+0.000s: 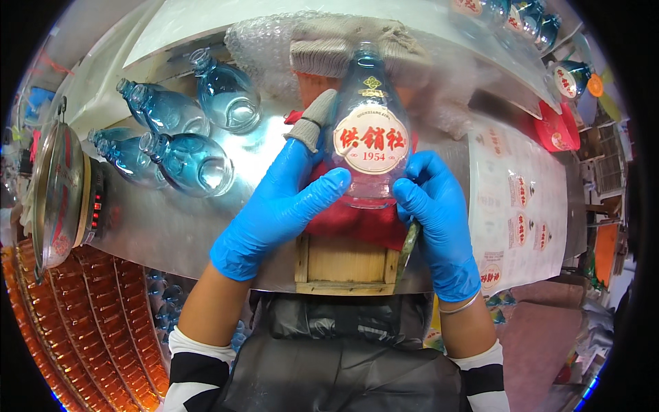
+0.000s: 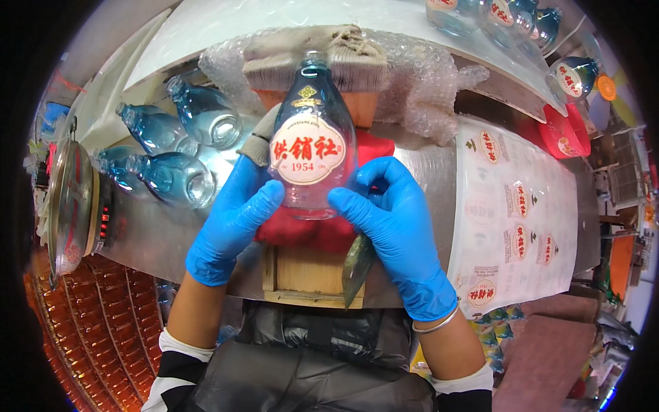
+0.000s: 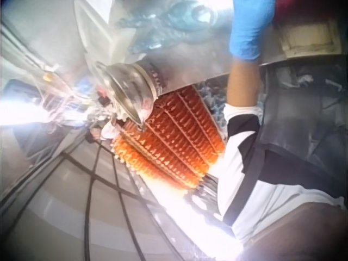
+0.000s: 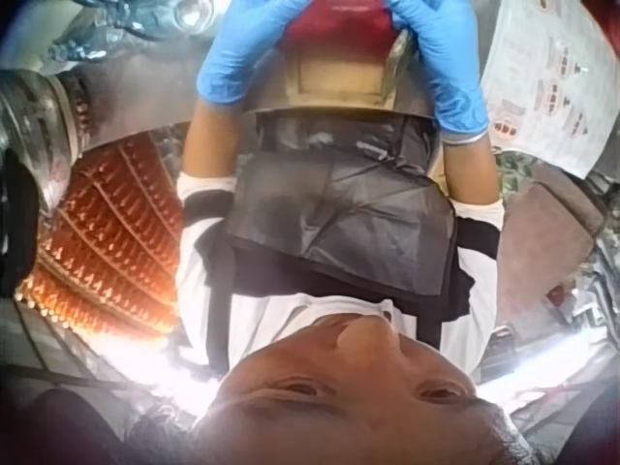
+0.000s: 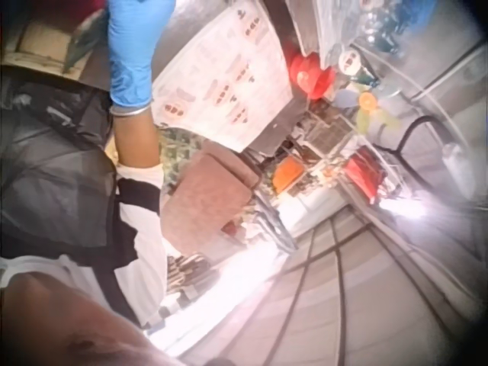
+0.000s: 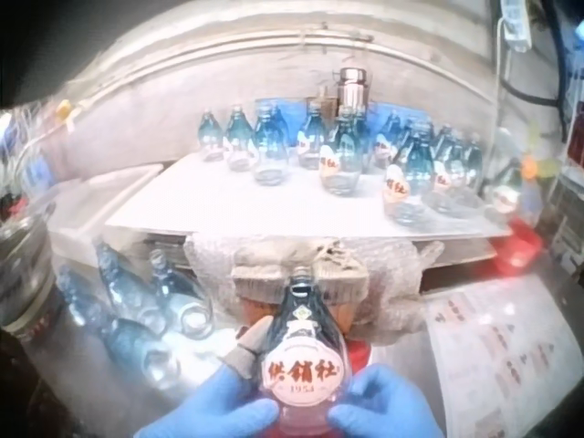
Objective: The person applies circular red labels to the bodies of blue glass bottles. They pick up a bottle, place a label on it, and use a green plastic scraper to smooth the label and remove air bubbles. The labeled bottles are then placed on a nearby shelf.
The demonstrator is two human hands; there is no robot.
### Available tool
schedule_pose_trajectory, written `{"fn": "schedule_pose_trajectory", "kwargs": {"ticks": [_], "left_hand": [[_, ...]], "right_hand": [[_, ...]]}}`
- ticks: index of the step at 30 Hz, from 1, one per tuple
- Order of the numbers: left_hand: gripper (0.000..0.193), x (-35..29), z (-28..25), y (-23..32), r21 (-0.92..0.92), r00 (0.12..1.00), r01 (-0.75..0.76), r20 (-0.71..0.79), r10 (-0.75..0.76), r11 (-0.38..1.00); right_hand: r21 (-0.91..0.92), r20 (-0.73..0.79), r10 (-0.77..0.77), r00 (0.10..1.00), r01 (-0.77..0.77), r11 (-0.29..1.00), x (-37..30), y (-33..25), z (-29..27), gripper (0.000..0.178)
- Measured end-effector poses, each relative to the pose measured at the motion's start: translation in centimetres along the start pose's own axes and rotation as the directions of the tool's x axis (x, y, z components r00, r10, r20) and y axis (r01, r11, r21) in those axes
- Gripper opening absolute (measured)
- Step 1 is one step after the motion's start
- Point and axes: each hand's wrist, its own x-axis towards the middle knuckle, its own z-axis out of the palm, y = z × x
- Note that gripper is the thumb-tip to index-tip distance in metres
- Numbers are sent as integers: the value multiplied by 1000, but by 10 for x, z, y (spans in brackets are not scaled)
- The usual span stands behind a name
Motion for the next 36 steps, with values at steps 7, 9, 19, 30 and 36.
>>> {"fn": "schedule_pose_trajectory", "kwargs": {"ticks": [7, 9, 19, 30, 36], "left_hand": [[87, 0, 4, -1, 4, 996, 34, -79, -34, 999], [93, -3, 0, -3, 142, 997, -63, -30, 68, 988], [114, -10, 12, -12, 415, 962, -114, -180, 205, 902], [101, -11, 30, -17, 372, 910, -99, -342, 235, 923], [93, -23, 14, -12, 729, 956, -76, -141, 258, 681]], "right_hand": [[15, 19, 102, 995, -102, 995, 3, -3, -10, 18], [257, -114, 102, 988, -70, 964, 4, -6, -15, 20], [-663, 601, -696, 392, 731, -162, -15, -45, -10, 23], [-505, 850, -437, 294, 689, -519, -40, -41, -8, 28], [-605, 782, -460, 420, 690, -397, -25, -69, -26, 28]]}}
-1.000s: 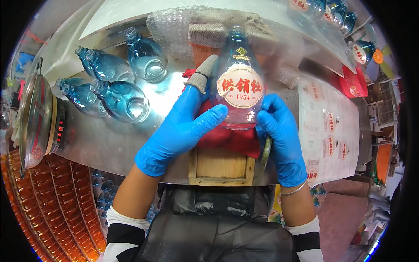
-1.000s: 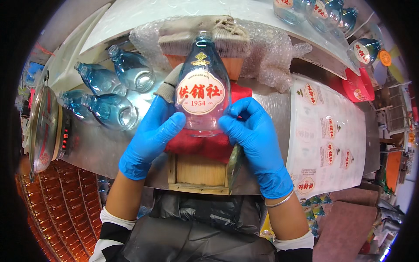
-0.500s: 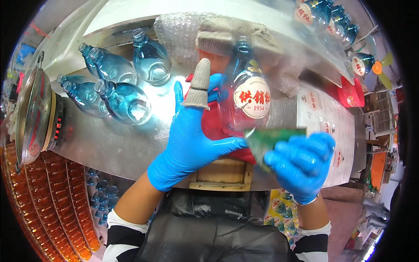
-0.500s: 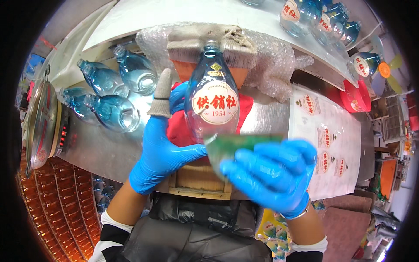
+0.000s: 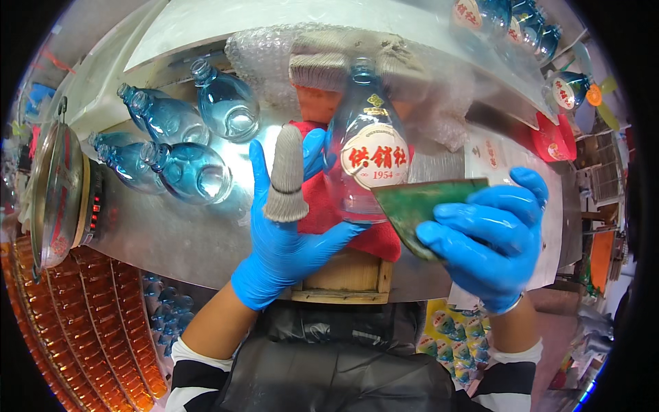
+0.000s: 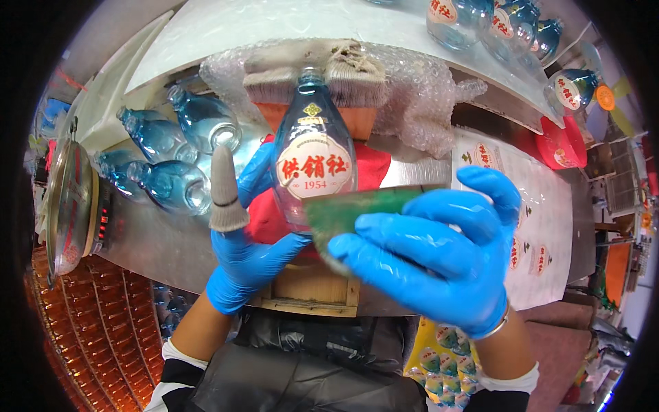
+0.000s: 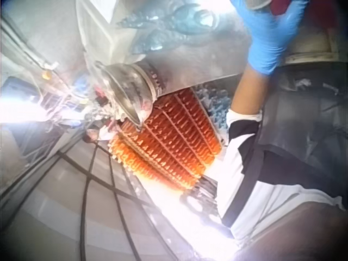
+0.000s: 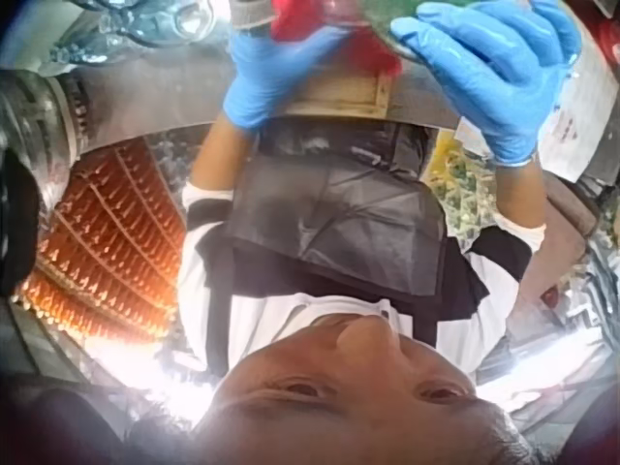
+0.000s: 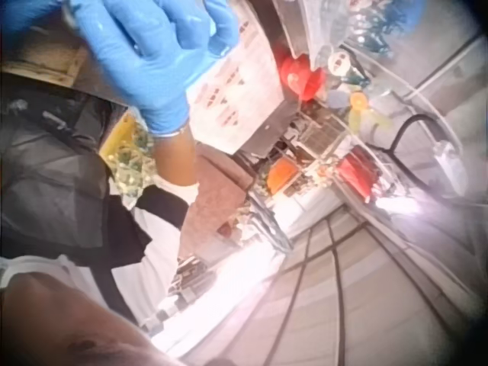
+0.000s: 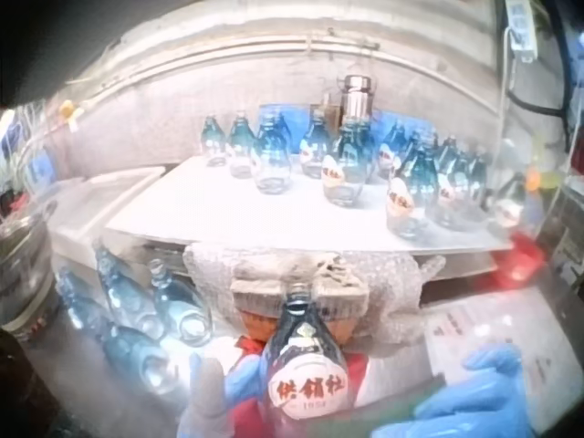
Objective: The person applies circular red labels to the bodies of blue glass bottles. They pick up a bottle, place a label on it, and use a green plastic scraper to smooth the label and remove air bubbles. The labeled bottles are then placed on a nearby shelf.
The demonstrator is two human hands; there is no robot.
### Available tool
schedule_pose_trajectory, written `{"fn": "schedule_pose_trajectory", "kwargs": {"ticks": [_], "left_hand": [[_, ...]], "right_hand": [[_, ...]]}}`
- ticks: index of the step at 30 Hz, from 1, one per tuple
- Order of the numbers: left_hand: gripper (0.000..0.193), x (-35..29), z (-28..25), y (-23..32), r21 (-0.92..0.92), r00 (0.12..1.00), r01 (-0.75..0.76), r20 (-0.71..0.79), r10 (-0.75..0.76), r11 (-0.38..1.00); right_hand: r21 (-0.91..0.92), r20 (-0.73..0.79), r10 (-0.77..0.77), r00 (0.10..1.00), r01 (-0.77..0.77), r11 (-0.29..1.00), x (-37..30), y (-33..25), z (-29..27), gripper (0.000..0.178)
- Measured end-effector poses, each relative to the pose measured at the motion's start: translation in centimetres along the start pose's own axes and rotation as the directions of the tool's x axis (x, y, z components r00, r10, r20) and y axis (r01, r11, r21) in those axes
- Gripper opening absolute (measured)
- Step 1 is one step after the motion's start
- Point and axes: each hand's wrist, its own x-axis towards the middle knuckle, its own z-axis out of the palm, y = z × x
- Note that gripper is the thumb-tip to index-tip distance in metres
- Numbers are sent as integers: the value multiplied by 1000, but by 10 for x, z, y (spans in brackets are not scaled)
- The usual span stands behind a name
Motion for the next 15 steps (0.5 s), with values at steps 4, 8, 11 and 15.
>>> {"fn": "schedule_pose_trajectory", "kwargs": {"ticks": [4, 8, 11, 15], "left_hand": [[95, 6, 1, -1, -248, 997, -55, 31, 65, 967], [104, 4, -5, -10, -222, 991, -134, -29, 130, 966], [109, 5, -10, -12, -174, 992, -122, 22, 127, 977], [100, 11, -13, -6, -101, 989, -117, 75, 124, 988]], "right_hand": [[30, 40, -75, 996, 74, 997, -23, 20, 7, 26], [35, -38, -51, 998, 53, 998, -2, 34, 2, 25], [25, -55, -102, 993, 104, 994, 8, 43, 7, 18], [-7, -34, -149, 988, 149, 989, -15, 49, 4, 21]]}}
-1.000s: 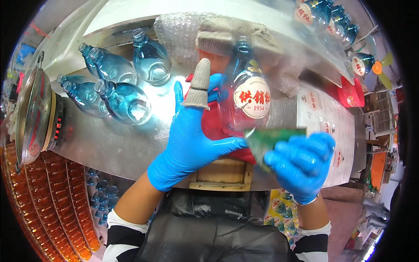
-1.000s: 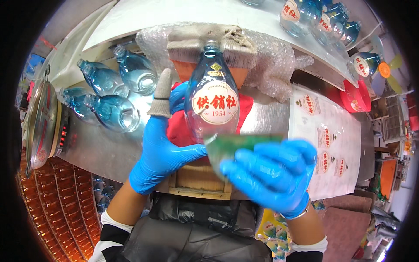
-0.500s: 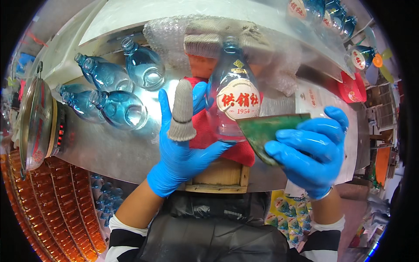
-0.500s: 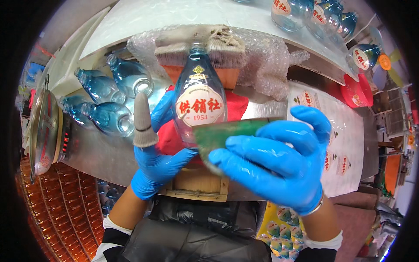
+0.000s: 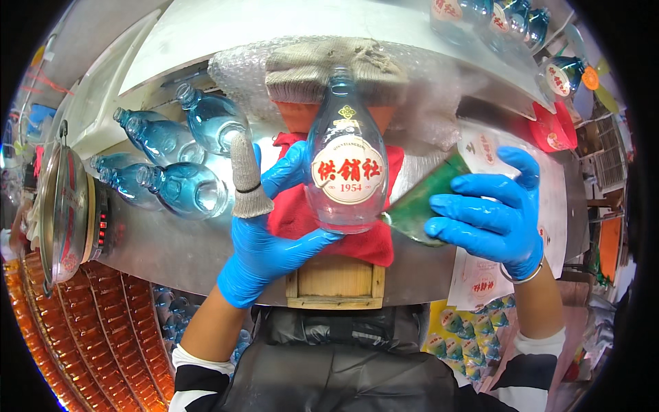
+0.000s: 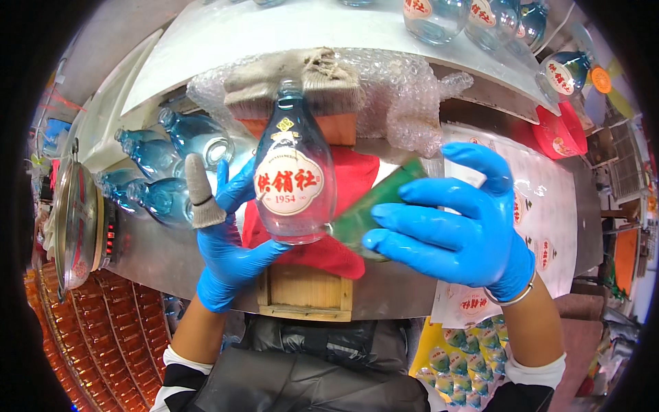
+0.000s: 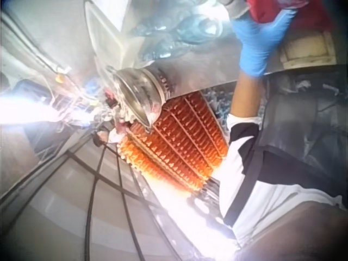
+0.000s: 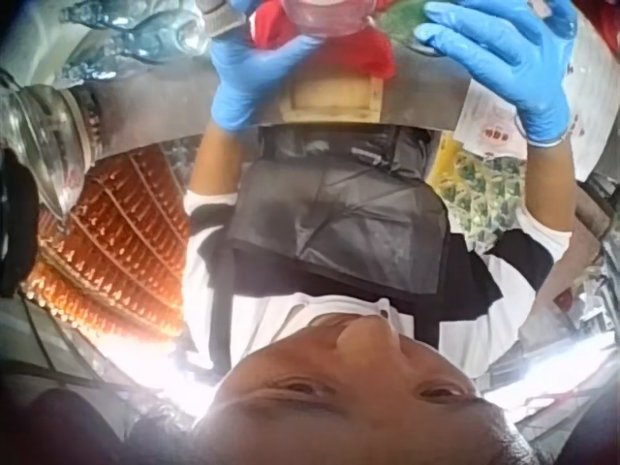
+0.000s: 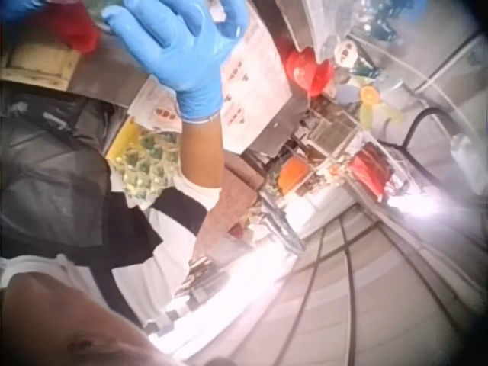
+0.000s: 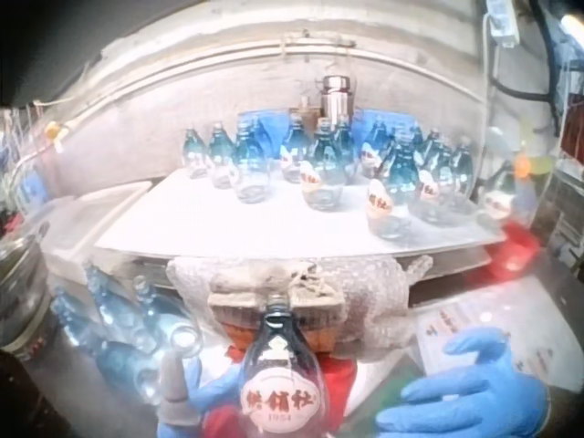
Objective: The person applies circular red labels to the bodies of blue glass bottles. They pick up a bottle, place a label on it, and use a green plastic scraper to smooth the label and remove air bubbles. The labeled bottles are then placed on a nearby shelf.
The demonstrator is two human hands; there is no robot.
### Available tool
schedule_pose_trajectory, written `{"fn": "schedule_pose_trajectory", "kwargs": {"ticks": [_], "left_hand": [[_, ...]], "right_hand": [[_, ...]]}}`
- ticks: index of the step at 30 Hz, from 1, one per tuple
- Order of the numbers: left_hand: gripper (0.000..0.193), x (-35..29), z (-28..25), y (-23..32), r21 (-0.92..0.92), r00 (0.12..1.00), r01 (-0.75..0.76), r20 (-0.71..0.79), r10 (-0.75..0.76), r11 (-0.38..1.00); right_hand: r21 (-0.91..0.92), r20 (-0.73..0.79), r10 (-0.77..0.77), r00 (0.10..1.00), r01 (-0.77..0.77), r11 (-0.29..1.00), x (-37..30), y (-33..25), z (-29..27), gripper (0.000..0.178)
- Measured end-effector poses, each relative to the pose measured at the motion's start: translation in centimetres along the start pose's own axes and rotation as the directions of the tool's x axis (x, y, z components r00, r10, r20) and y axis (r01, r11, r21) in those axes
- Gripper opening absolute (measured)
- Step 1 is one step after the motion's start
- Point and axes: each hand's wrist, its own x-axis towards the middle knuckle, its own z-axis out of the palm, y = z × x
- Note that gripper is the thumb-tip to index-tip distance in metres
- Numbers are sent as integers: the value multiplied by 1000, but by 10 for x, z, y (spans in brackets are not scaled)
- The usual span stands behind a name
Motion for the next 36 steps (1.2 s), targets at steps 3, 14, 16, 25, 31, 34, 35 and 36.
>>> {"fn": "schedule_pose_trajectory", "kwargs": {"ticks": [3, 14, 16, 25, 31, 34, 35, 36], "left_hand": [[93, 1, 6, 2, -84, 996, 4, -87, -11, 996], [114, -2, 14, 11, -106, 987, 76, -136, -90, 991], [111, -3, 17, 12, -154, 983, 68, -157, -92, 986], [79, -5, 16, 16, -528, 968, 119, -127, -217, 841], [86, 5, 22, 28, -430, 929, 299, -74, -364, 852], [72, 8, 27, 31, -530, 917, 276, -105, -385, 802], [71, 6, 27, 32, -536, 917, 277, -100, -386, 797], [70, 5, 27, 32, -542, 917, 279, -95, -387, 793]], "right_hand": [[29, 20, 85, 996, -85, 996, 4, -9, -13, 24], [39, -96, 130, 987, -127, 991, 3, -51, 9, 31], [-9, -112, 144, 983, -146, 989, 8, -57, 13, 30], [673, -29, 774, 633, -560, 484, 9, -68, 28, 10], [807, 452, 806, 382, -559, -188, 24, -73, 57, 26], [760, 458, 836, 303, -621, -191, 29, -74, 67, 30], [758, 479, 833, 276, -609, -234, 33, -74, 66, 31], [755, 501, 829, 250, -594, -277, 34, -74, 66, 31]]}}
